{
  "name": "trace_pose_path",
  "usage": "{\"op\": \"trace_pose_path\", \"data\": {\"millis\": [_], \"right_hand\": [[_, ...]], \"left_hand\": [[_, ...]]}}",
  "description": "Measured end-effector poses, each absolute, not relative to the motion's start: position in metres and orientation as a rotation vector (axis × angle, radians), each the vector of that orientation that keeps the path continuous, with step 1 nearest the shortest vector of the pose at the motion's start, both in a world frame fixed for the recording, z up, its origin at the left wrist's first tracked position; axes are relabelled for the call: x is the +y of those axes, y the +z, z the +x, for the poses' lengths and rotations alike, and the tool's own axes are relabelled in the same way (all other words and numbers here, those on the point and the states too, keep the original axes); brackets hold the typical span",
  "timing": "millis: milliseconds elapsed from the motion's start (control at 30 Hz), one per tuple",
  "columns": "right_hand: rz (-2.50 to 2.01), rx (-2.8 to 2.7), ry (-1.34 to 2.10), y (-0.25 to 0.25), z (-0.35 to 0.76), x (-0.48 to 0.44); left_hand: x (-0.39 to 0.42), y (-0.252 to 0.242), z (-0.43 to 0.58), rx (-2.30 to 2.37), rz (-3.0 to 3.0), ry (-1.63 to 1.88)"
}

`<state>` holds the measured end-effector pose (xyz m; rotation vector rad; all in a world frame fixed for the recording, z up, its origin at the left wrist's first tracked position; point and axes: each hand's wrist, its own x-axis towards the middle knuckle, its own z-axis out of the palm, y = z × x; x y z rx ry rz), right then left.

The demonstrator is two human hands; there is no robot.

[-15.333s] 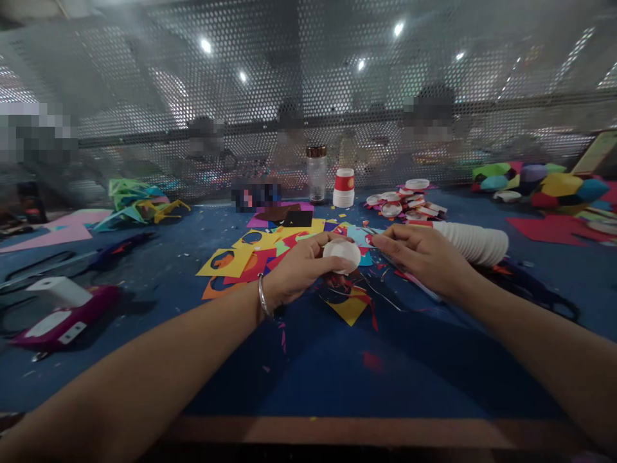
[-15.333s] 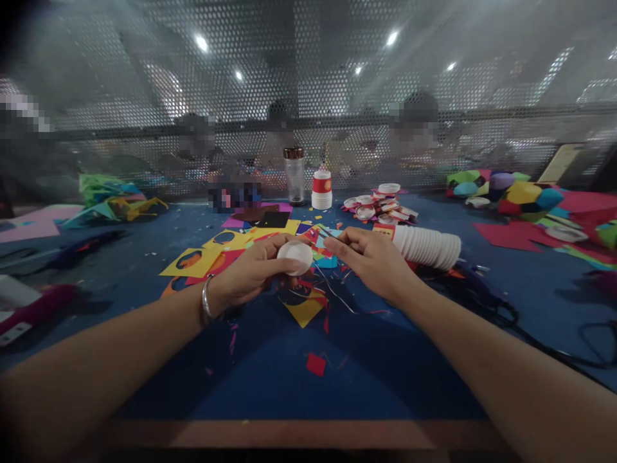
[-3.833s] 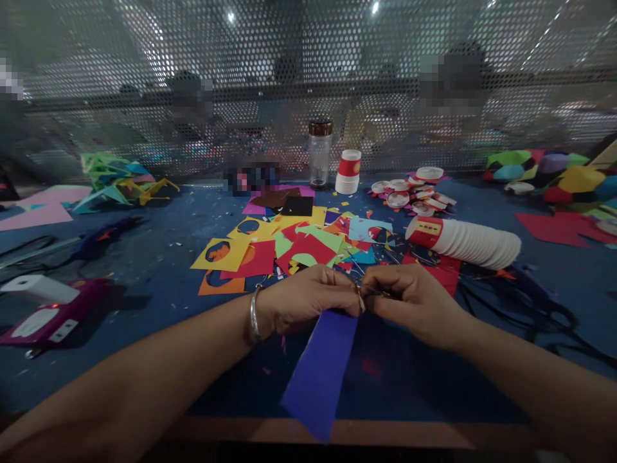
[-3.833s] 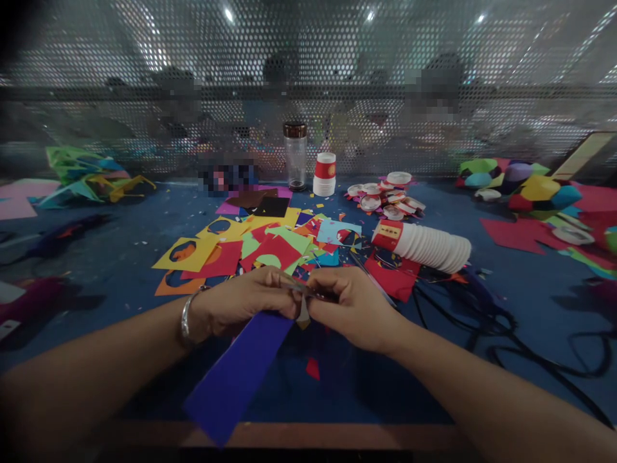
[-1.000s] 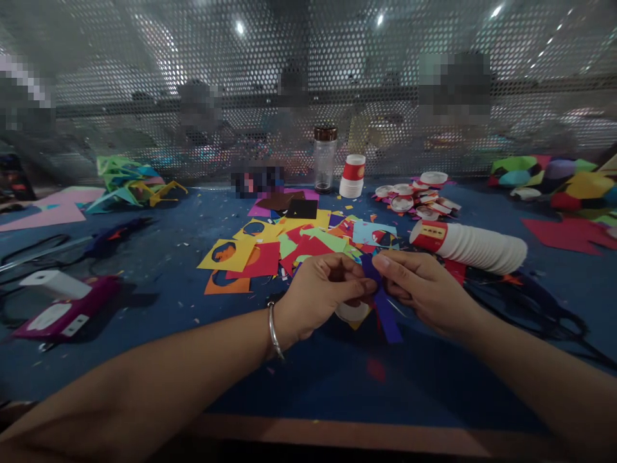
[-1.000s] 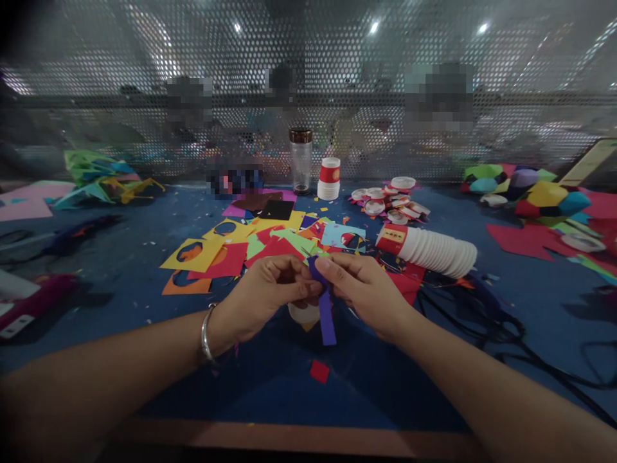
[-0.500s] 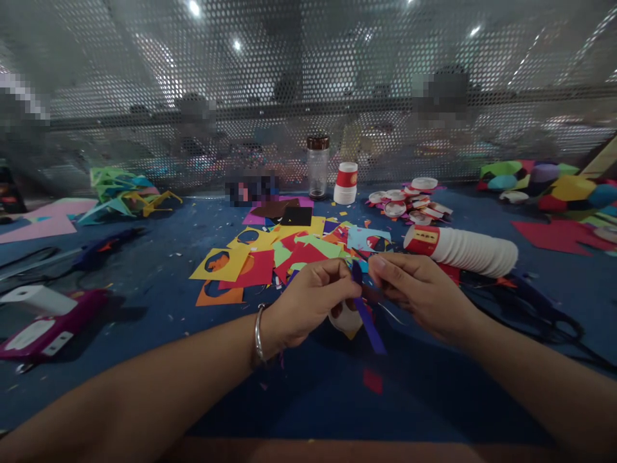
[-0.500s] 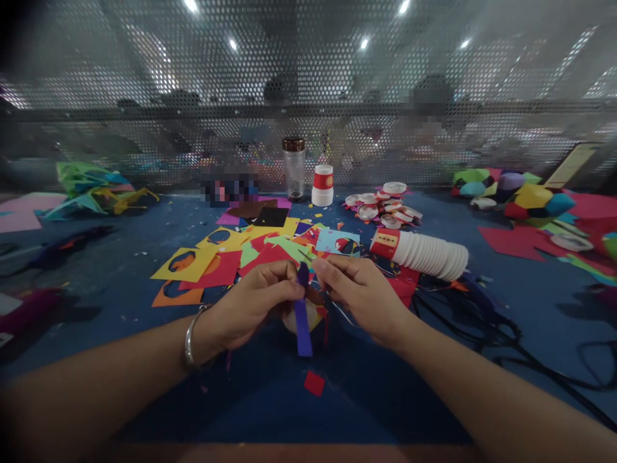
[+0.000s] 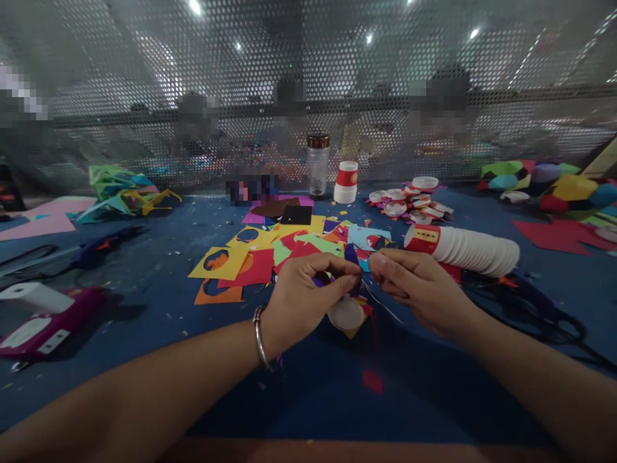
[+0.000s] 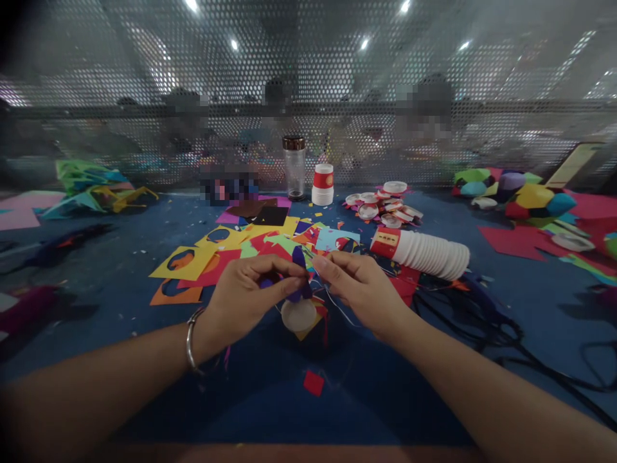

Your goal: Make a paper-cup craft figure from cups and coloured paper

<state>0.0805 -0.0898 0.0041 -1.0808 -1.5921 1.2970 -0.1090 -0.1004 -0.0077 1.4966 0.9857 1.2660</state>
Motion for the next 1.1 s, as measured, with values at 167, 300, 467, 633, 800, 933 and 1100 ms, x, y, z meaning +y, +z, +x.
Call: {"op": "trace_pose_path", "data": {"millis": [167, 300, 467, 633, 800, 933, 1100], "right_hand": [[-1.05, -1.684, 1.251, 0.0, 0.085, -0.09], [-1.067, -1.722, 1.241, -0.001, 0.085, -0.089], [-1.088, -1.728, 1.223, 0.003, 0.083, -0.09], [-1.098, -1.76, 1.202, 0.006, 0.084, -0.093], [-1.096, -1.75, 1.175, 0.006, 0.083, -0.094], [-1.079, -1.675, 1.232, 0.005, 0.079, -0.095], [-1.104, -1.492, 1.331, 0.006, 0.074, -0.092]], "left_hand": [[-0.103, -0.008, -0.106, 0.91, 1.471, 1.261], [-0.103, -0.01, -0.105, 0.87, 1.442, 1.231], [-0.104, -0.013, -0.105, 0.814, 1.422, 1.218], [-0.105, -0.013, -0.103, 0.768, 1.368, 1.207], [-0.105, -0.01, -0.101, 0.743, 1.248, 1.156], [-0.103, -0.01, -0.101, 0.738, 1.222, 1.142], [-0.102, -0.01, -0.102, 0.759, 1.261, 1.16]]}}
